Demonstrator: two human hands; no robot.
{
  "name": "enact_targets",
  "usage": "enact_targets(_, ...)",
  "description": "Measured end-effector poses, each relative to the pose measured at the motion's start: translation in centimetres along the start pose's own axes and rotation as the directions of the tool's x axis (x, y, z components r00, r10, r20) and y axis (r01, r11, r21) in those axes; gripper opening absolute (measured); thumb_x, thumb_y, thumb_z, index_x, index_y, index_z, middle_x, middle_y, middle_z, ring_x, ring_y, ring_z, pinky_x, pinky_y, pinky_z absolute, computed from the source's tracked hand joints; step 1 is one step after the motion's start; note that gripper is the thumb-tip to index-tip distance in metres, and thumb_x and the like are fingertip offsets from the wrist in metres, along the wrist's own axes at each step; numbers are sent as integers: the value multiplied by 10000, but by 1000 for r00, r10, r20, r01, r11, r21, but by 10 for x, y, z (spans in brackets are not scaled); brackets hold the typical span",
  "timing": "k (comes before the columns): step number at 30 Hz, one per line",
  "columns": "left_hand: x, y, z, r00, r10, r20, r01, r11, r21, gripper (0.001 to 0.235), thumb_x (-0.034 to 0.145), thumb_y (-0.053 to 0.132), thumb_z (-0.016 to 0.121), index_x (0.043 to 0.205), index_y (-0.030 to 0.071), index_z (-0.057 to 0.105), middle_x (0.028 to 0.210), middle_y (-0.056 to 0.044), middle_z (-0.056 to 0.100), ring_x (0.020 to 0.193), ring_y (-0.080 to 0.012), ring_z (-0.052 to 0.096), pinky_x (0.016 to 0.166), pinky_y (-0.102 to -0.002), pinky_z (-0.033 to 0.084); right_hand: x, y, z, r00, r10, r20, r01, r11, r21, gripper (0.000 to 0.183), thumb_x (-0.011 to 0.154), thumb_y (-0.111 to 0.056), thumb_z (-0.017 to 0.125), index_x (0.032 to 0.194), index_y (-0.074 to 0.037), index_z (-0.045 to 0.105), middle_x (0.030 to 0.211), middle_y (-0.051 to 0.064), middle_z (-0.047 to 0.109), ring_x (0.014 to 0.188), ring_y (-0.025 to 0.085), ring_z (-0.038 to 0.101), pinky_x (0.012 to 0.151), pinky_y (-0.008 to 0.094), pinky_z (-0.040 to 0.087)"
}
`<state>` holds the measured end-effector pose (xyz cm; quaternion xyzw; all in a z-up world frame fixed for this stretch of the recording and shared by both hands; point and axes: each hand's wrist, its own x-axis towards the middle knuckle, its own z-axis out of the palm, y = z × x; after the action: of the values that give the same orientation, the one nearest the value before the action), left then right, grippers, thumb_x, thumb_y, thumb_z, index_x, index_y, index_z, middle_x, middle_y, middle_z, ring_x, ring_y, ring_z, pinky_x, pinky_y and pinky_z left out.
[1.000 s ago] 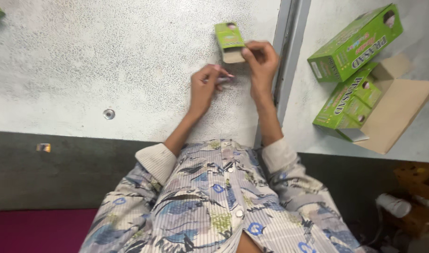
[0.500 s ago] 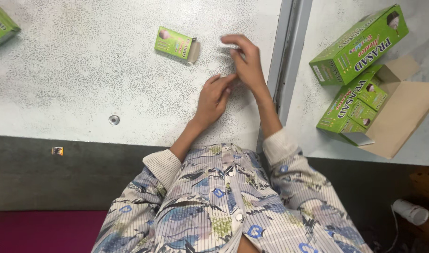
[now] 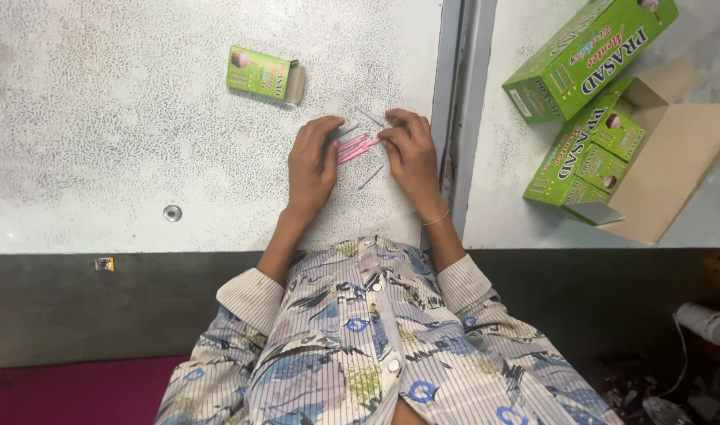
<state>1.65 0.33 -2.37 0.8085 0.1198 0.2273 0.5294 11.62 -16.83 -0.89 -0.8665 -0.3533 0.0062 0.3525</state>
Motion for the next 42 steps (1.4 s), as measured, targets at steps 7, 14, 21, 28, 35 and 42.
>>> enact_targets(7, 7, 27, -21, 994, -55, 92, 59, 998, -37, 288, 975, 48, 656, 1263, 64, 643, 1138, -100, 706, 1035, -260, 692, 888, -366, 526, 4, -23, -19, 996, 67, -54, -65, 998, 24, 77, 976, 45, 665, 1006, -25, 653, 1146, 90, 640, 1035, 241, 621, 794, 296, 564)
enact_targets(14, 25, 96, -47, 962, 256, 90, -254, 967, -38, 398, 857, 185, 846, 1205, 66, 694, 970, -30, 732, 903, -204, 681, 775, -381, 474, 5, -90, -69, 991, 53, -124, -6, 935, 354, 140, 941, 85, 724, 1020, -7, 654, 1009, 88, 667, 869, 155, 620, 753, 269, 497)
enact_targets(21, 25, 147, -73, 956, 284, -76, -293, 928, -229, 205, 863, 5, 838, 1039, 61, 750, 949, -48, 743, 858, -181, 710, 750, -309, 536, 8, -139, -106, 977, 52, -206, 84, 797, 599, 203, 911, 120, 759, 1026, 2, 640, 1038, 117, 639, 906, 158, 636, 812, 253, 542)
enact_targets(28, 24, 170, -90, 937, 333, -106, -348, 868, -353, 240, 847, -34, 840, 1050, 25, 726, 946, -82, 732, 845, -182, 719, 675, -264, 553, 11, -145, -109, 952, -5, -307, 223, 700, 678, 134, 941, 12, 775, 1010, 10, 660, 917, 126, 678, 800, 176, 676, 699, 253, 541)
enact_targets(35, 22, 171, -94, 935, 337, -111, -354, 863, -361, 232, 856, -37, 832, 1052, 27, 727, 939, -81, 732, 834, -174, 716, 663, -255, 544, 9, -147, -101, 935, 28, -353, 250, 652, 716, 131, 921, -23, 778, 987, -7, 666, 927, 108, 672, 795, 153, 659, 690, 237, 518)
enact_targets(42, 19, 154, -86, 955, 276, -112, -297, 912, -283, 214, 879, -25, 821, 1059, 60, 742, 950, -62, 741, 849, -162, 714, 669, -256, 544, 14, -153, -83, 942, 235, -240, 160, 315, 936, 176, 969, 73, 769, 1022, -56, 662, 989, 70, 657, 900, 137, 607, 796, 257, 493)
